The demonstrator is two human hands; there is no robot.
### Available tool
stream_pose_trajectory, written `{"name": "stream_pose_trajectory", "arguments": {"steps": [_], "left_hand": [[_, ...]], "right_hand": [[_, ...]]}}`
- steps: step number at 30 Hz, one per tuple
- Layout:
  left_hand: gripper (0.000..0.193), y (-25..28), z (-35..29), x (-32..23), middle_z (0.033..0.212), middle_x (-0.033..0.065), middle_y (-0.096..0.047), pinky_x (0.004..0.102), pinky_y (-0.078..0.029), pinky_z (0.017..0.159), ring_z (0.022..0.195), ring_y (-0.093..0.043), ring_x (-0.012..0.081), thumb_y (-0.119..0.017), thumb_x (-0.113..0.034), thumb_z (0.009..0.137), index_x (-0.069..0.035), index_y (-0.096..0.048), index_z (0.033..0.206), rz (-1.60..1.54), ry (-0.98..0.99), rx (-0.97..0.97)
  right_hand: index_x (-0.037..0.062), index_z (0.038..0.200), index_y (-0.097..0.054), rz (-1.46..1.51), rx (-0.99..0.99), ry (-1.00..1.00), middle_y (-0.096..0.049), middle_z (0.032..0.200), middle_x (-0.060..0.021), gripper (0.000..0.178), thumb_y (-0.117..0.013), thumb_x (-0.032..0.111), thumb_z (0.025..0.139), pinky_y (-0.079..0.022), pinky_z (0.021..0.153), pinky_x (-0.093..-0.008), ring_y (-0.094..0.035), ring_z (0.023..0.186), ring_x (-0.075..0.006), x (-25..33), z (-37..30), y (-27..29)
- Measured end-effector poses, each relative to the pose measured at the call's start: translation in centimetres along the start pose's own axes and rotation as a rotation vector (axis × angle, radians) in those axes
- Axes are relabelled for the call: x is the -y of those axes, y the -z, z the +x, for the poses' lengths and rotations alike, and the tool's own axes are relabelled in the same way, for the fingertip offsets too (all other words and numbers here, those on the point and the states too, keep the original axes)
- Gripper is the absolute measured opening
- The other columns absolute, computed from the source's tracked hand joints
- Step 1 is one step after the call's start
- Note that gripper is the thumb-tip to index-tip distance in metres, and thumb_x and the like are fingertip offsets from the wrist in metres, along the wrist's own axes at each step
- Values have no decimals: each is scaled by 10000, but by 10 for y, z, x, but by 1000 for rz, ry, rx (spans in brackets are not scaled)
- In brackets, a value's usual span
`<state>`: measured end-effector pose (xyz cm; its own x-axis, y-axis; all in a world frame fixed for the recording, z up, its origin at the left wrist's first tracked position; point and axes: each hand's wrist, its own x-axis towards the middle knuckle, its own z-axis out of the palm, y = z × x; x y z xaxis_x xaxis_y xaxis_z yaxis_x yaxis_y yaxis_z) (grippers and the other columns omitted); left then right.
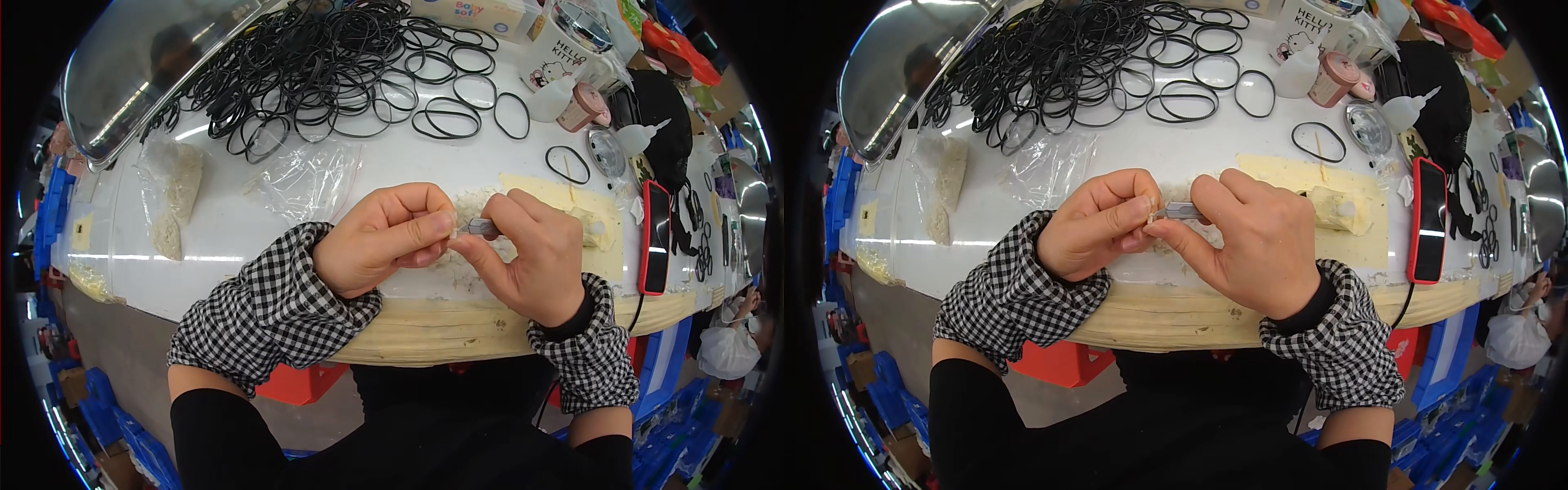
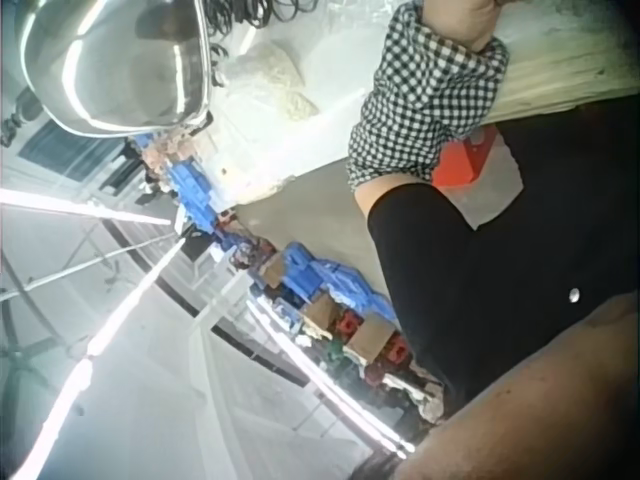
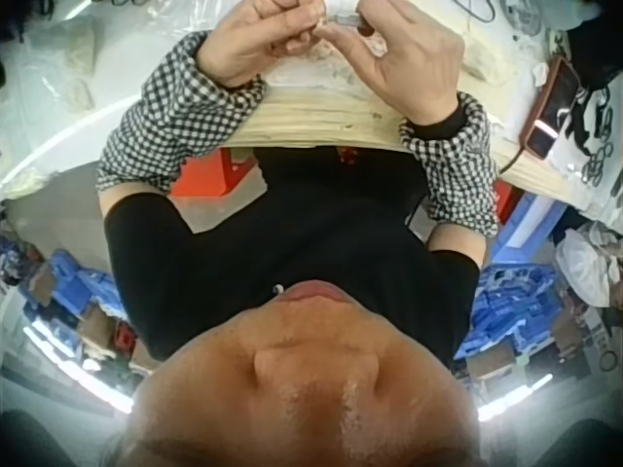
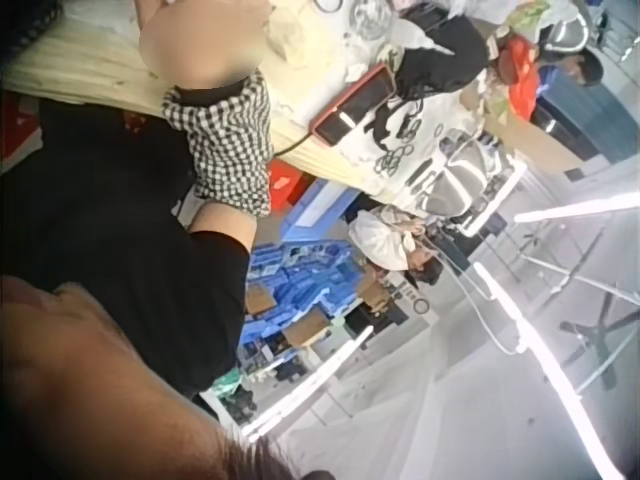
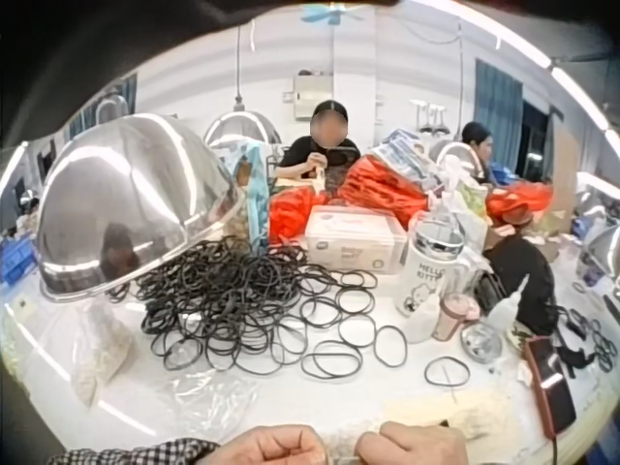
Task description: Assembling small toy components using tweezers and manual manipulation at a factory workbench.
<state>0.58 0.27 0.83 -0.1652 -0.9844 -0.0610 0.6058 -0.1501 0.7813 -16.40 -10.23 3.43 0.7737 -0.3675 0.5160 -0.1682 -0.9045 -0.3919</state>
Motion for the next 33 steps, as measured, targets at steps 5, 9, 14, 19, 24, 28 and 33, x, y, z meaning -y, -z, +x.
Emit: {"name": "stream_pose_trajectory", "arguments": {"steps": [5,9,14,19,24,28,33], "left_hand": [[203,-2,0,-5,732,-30,-451,185,-315,575,640,-373,37,-506,-226,961,-48,-493,863,70,25,1],[177,0,0,-1,698,-38,-471,177,-302,546,621,-387,39,-525,-199,955,-34,-542,894,52,-5,-21],[197,-2,-1,-6,757,-34,-448,182,-316,577,649,-376,36,-507,-220,961,-44,-503,875,88,30,-25],[173,-4,-1,-4,724,-36,-463,182,-325,581,636,-385,40,-514,-210,955,-56,-515,877,143,-13,-174],[163,-6,-1,-3,708,-36,-499,182,-331,579,631,-407,45,-531,-207,946,-63,-529,869,282,-81,-282],[169,-6,-1,-1,706,-37,-506,181,-335,575,630,-417,46,-540,-209,944,-61,-532,862,354,-91,-306],[166,-5,0,-1,754,-35,-487,172,-335,588,655,-406,41,-500,-211,966,-66,-520,888,270,-62,-254]], "right_hand": [[88,660,-526,-39,39,-17,-449,551,-20,358,-725,364,769,-338,378,-297,-469,429,-176,1,-1,1],[87,641,-521,-32,60,-32,-439,533,-15,367,-724,362,772,-333,373,-294,-459,416,-172,2,0,3],[89,627,-512,14,73,-52,-456,530,-10,378,-725,366,771,-335,372,-286,-458,410,-167,2,0,2],[88,617,-500,31,70,-54,-470,540,-12,399,-732,379,761,-342,381,-285,-466,422,-170,0,0,2],[75,639,-494,-40,76,-88,-486,566,-24,400,-740,368,755,-354,401,-291,-482,456,-178,0,1,1],[65,679,-503,17,19,-115,-498,588,-40,383,-749,350,749,-364,414,-292,-489,472,-192,0,2,-1],[62,701,-516,19,11,-87,-513,600,-47,372,-748,348,753,-371,420,-287,-501,482,-194,0,2,-2]]}}
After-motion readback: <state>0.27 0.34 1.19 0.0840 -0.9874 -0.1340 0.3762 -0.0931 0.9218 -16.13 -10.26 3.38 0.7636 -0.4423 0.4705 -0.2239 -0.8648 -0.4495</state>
